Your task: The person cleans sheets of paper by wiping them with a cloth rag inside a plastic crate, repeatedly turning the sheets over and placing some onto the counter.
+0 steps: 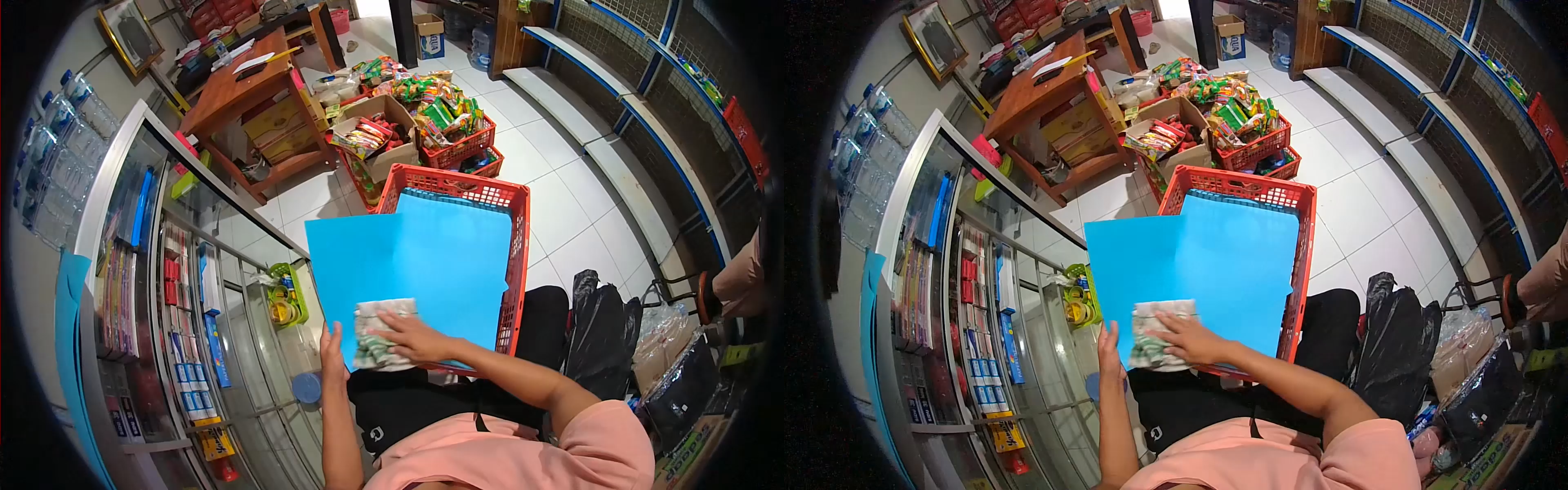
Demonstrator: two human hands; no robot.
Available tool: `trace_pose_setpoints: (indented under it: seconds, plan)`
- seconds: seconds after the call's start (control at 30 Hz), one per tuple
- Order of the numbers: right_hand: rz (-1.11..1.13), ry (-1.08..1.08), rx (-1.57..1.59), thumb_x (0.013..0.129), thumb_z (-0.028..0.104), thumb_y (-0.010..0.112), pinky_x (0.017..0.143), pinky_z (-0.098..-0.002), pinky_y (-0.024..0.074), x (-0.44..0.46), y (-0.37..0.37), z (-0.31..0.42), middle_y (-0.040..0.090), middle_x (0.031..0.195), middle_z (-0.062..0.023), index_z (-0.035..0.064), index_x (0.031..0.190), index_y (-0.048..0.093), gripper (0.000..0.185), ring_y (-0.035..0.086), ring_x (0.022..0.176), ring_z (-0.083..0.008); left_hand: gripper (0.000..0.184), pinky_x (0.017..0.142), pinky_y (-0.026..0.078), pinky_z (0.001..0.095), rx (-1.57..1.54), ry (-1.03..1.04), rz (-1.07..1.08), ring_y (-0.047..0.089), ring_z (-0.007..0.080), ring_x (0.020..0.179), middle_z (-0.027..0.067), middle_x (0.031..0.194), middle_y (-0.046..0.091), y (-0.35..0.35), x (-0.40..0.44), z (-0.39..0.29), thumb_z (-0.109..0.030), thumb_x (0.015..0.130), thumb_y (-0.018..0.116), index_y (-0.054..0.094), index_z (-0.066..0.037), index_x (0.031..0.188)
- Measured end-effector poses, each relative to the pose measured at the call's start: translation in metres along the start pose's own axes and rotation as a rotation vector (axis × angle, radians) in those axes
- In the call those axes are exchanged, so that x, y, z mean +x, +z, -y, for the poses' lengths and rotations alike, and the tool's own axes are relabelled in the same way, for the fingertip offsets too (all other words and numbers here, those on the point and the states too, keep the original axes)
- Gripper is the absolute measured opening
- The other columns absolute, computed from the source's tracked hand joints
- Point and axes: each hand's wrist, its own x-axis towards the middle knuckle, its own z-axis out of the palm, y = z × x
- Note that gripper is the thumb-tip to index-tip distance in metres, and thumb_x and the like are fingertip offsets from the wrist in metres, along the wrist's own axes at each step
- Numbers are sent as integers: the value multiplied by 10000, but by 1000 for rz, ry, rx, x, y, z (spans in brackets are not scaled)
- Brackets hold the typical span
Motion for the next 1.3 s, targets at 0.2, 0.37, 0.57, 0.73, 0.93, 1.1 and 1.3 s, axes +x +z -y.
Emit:
trace_pose_setpoints:
  seconds: [0.2, 0.37, 0.57, 0.73, 0.93, 1.1, 1.3]
  plan:
    - [54, 514, -488, 809, 354, 463, 998, -574, 99, -45, -43, -44, 133, 1426, -140, 216, 1362, 234, 614, 133, 1304, -350, 362, 727, 423, 219, 131, 48, 101, 537, 137, 845, 87, 1064, 550, 19, -7, -16, -180, 888, 467, 422, -32, 1215]
    - [-184, 877, -464, 827, 388, 422, 1000, -580, 89, -27, -43, -48, 74, 1428, -172, 191, 1366, 219, 609, 93, 1308, -362, 333, 694, 425, 212, 85, 34, 43, 535, 122, 806, 83, 1034, 557, 22, -9, -17, -167, 889, 464, 442, -27, 1190]
    - [-52, 403, -211, 869, 408, 368, 1000, -577, 102, 20, -10, -20, 95, 1426, -162, 191, 1366, 214, 564, 97, 1308, -357, 320, 700, 421, 216, 177, 25, 41, 532, 122, 801, 84, 1008, 562, 28, -6, -22, -176, 890, 458, 452, -29, 1174]
    - [-512, 397, -504, 835, 414, 405, 994, -559, 121, 58, -27, -100, 268, 1382, -136, 189, 1327, 319, 548, 243, 1265, -346, 322, 698, 423, 215, 251, 30, 31, 536, 123, 793, 86, 995, 569, 25, -8, -18, -174, 884, 472, 455, -32, 1173]
    - [-405, 790, -551, 814, 491, 394, 956, -600, 182, 53, -100, -173, 252, 1386, -145, 206, 1312, 343, 576, 252, 1248, -377, 323, 698, 425, 220, 131, 15, 1, 538, 132, 780, 89, 984, 573, 22, -8, -16, -151, 869, 483, 460, -33, 1169]
    - [-263, 916, -414, 809, 514, 390, 930, -642, 162, 19, -105, -169, 165, 1375, -265, 181, 1363, 221, 668, 154, 1254, -455, 448, 758, 412, 258, 90, -94, 1, 510, 196, 893, 137, 1104, 512, 17, 1, -21, -71, 832, 463, 358, -38, 1266]
    - [103, 495, -447, 713, 497, 545, 913, -672, 159, -30, -35, -82, 72, 1422, -189, 256, 1364, 203, 775, 69, 1291, -416, 436, 759, 415, 275, 201, -117, 60, 500, 197, 903, 129, 1093, 510, 34, 9, -34, -145, 861, 483, 354, -34, 1263]
